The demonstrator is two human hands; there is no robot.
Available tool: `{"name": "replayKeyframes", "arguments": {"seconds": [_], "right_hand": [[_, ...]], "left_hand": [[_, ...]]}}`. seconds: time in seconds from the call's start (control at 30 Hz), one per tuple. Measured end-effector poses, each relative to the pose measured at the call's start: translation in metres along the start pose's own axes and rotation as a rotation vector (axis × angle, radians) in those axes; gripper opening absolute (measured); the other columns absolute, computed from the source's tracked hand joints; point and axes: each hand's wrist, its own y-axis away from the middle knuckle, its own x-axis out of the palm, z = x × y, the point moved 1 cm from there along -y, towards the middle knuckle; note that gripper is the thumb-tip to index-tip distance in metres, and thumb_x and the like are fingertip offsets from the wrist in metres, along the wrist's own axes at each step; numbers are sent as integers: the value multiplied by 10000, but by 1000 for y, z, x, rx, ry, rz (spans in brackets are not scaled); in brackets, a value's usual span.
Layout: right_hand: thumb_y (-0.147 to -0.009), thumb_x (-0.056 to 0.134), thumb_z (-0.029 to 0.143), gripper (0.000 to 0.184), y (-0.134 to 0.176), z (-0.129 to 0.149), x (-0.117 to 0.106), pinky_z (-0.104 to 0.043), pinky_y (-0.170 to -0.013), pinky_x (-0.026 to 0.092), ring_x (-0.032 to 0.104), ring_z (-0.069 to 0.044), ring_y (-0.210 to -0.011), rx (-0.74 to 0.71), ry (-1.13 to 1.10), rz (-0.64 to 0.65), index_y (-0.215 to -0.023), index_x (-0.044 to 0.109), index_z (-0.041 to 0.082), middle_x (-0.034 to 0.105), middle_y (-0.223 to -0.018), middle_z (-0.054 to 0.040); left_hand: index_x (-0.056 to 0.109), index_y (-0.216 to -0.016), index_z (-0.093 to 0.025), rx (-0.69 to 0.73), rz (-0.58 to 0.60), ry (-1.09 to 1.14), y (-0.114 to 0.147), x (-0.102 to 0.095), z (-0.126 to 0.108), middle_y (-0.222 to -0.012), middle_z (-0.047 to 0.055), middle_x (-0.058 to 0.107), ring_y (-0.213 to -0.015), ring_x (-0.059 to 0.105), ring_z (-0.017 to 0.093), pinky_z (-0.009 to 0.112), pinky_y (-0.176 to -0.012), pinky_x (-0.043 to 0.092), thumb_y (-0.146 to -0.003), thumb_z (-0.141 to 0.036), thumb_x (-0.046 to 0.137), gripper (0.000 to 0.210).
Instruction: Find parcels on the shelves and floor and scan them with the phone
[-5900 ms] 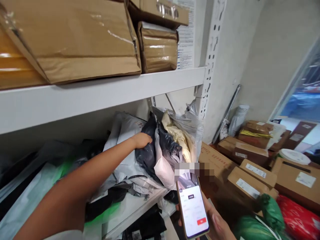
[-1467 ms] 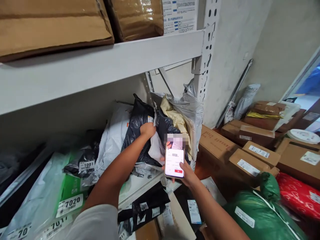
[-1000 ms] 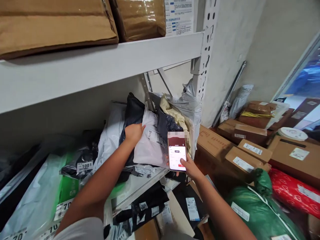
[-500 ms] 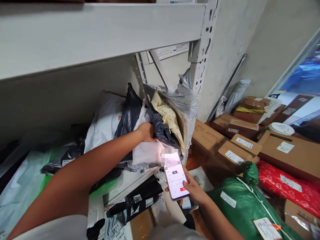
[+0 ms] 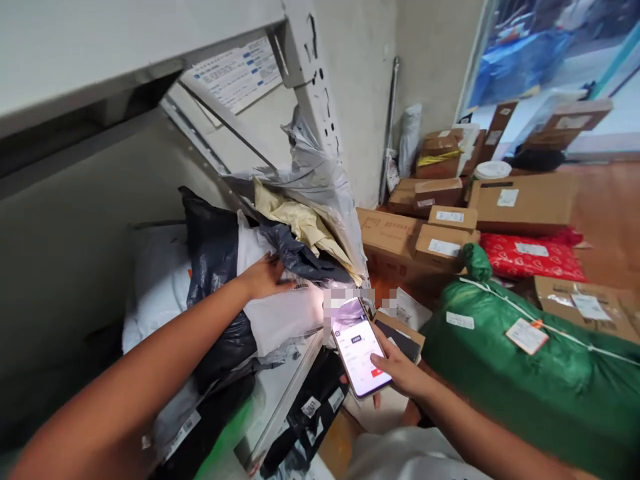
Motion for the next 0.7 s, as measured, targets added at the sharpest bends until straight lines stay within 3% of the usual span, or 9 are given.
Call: {"name": "replayKeyframes", "arguments": {"seconds": [0.1, 0.2, 0.3, 0.4, 0.57, 0.7], "right_hand": [[-856, 650, 381, 860, -8, -7, 12, -176, -404, 483, 696, -352, -954, -25, -6, -21, -1448, 26, 356, 666, -1074, -139], [-873, 627, 361, 775, -11, -13, 21, -166, -396, 474, 703, -336, -931, -42, 4, -48, -1434, 93, 340, 664, -1066, -132], [-881, 614, 361, 758, -11, -20, 28, -160, -387, 466, 714, -308, -887, -64, -5, -93, -1427, 89, 340, 665, -1026, -108], [-876, 620, 365, 750, -12, -26, 34, -152, -386, 455, 717, -291, -862, -77, -11, -136, -1420, 106, 323, 672, -975, -91], [-881, 615, 372, 736, -19, -36, 46, -152, -399, 435, 720, -266, -826, -87, 3, -141, -1412, 107, 324, 684, -977, -92], [-835, 678, 364, 738, -34, -37, 67, -221, -516, 504, 704, -200, -772, -151, 22, -159, -1391, 198, 288, 676, -1004, -72]], "left_hand": [[647, -964, -90, 7, 75, -235, 1, 2, -5, -850, 171, 683, -914, 624, 318, 444, -884, 435, -841, -717, 320, 718], [659, -963, -109, 94, 126, -272, 2, 0, 1, -812, 156, 689, -792, 646, 283, 399, -766, 470, -891, -660, 266, 680], [598, -1179, -122, 270, 125, -221, 4, 4, 8, -1084, 157, 683, -1013, 624, 261, 390, -912, 439, -964, -484, 283, 526], [453, -1369, -115, 381, 90, -255, 7, 13, 7, -1330, 158, 566, -1234, 501, 270, 465, -1086, 299, -979, -337, 297, 475], [424, -1367, 22, 252, -127, -358, 10, 20, -5, -1311, 249, 534, -1250, 453, 347, 543, -1164, 130, -875, -424, 479, 666], [397, -1398, -7, 229, -165, -344, 11, 18, -9, -1319, 226, 529, -1268, 438, 330, 533, -1182, 88, -831, -451, 527, 731]]}}
